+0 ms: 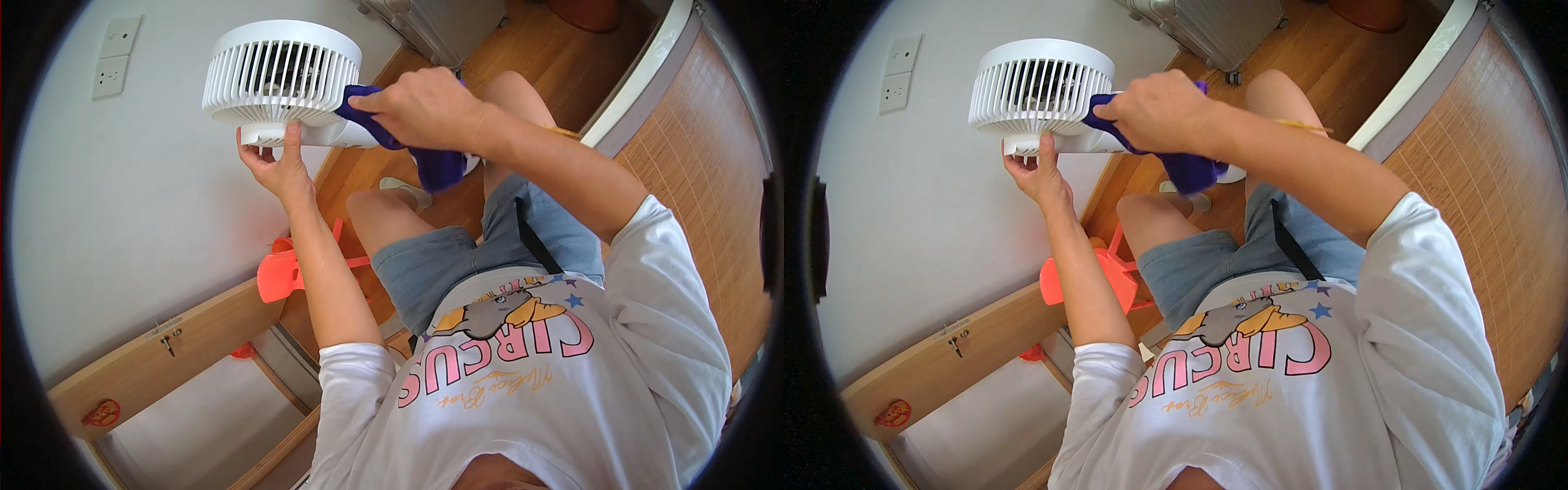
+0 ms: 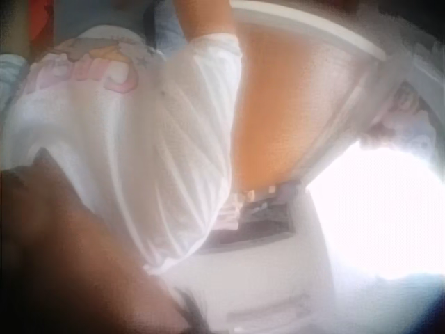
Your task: The person cleans a white pedestal fan by wiping the outer grilles and reaching the interior blades with a purple cloth and a thin wooden stick.
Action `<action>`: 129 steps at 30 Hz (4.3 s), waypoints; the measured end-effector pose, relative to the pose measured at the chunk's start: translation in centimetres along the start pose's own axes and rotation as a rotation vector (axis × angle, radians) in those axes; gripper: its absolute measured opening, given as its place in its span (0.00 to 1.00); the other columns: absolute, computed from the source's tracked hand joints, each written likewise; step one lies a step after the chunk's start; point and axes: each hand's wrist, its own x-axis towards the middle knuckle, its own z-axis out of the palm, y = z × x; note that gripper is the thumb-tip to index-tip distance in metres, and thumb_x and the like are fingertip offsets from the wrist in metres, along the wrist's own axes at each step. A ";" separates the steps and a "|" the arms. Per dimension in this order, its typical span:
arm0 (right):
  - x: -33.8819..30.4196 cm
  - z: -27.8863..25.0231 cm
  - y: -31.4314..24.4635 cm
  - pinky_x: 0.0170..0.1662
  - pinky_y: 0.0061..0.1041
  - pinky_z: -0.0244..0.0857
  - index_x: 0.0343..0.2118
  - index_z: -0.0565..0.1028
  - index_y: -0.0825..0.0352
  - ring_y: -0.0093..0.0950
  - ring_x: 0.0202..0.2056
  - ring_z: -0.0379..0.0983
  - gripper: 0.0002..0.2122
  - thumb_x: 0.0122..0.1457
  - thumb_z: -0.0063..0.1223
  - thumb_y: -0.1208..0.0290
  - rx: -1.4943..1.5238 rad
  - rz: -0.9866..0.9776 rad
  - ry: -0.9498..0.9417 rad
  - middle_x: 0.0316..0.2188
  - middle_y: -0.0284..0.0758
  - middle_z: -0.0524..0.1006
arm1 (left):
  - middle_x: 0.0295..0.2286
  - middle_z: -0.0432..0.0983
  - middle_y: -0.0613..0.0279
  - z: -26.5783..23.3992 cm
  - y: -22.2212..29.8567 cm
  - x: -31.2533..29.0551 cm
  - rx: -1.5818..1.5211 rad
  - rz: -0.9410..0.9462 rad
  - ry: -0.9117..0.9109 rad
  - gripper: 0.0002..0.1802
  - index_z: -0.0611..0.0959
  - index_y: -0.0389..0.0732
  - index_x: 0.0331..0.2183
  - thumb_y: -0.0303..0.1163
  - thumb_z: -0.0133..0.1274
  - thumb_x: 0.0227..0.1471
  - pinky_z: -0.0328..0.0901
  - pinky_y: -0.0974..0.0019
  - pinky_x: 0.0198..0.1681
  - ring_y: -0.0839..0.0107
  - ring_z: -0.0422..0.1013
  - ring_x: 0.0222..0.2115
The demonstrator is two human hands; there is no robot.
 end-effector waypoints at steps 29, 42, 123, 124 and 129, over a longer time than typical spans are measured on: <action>0.3 0.6 4.1 0.28 0.35 0.72 0.46 0.78 0.50 0.38 0.23 0.76 0.17 0.51 0.55 0.65 0.028 0.075 0.205 0.22 0.39 0.79 | 0.51 0.60 0.58 -0.3 -0.9 0.4 -0.053 -0.019 -0.005 0.42 0.63 0.42 0.55 0.25 0.68 0.40 0.67 0.59 0.49 0.64 0.62 0.50; 0.6 2.7 0.1 0.29 0.38 0.72 0.48 0.76 0.46 0.40 0.25 0.77 0.17 0.54 0.52 0.65 0.066 0.000 0.040 0.22 0.42 0.78 | 0.50 0.61 0.60 -0.5 -0.8 0.9 -0.028 -0.005 -0.029 0.39 0.64 0.43 0.54 0.25 0.67 0.42 0.69 0.57 0.47 0.64 0.64 0.49; 3.7 6.2 1.7 0.32 0.37 0.73 0.49 0.76 0.45 0.38 0.27 0.78 0.16 0.57 0.47 0.66 0.096 -0.083 -0.053 0.24 0.39 0.79 | 0.55 0.56 0.57 -1.8 -3.2 3.2 -0.021 -0.121 -0.022 0.40 0.58 0.48 0.57 0.35 0.63 0.48 0.56 0.35 0.56 0.56 0.58 0.55; 3.7 6.3 1.9 0.32 0.37 0.73 0.48 0.76 0.45 0.38 0.27 0.78 0.16 0.57 0.48 0.66 0.133 -0.067 -0.028 0.24 0.39 0.79 | 0.55 0.56 0.57 -1.7 -3.2 3.1 -0.023 -0.121 -0.018 0.40 0.58 0.48 0.57 0.35 0.63 0.48 0.56 0.35 0.56 0.56 0.58 0.55; 6.5 6.1 5.6 0.31 0.38 0.73 0.47 0.77 0.45 0.37 0.26 0.78 0.16 0.56 0.49 0.65 0.168 -0.011 0.214 0.24 0.38 0.79 | 0.54 0.57 0.59 -2.0 -3.1 3.2 0.004 -0.110 -0.040 0.38 0.59 0.48 0.56 0.34 0.62 0.49 0.56 0.35 0.55 0.58 0.59 0.54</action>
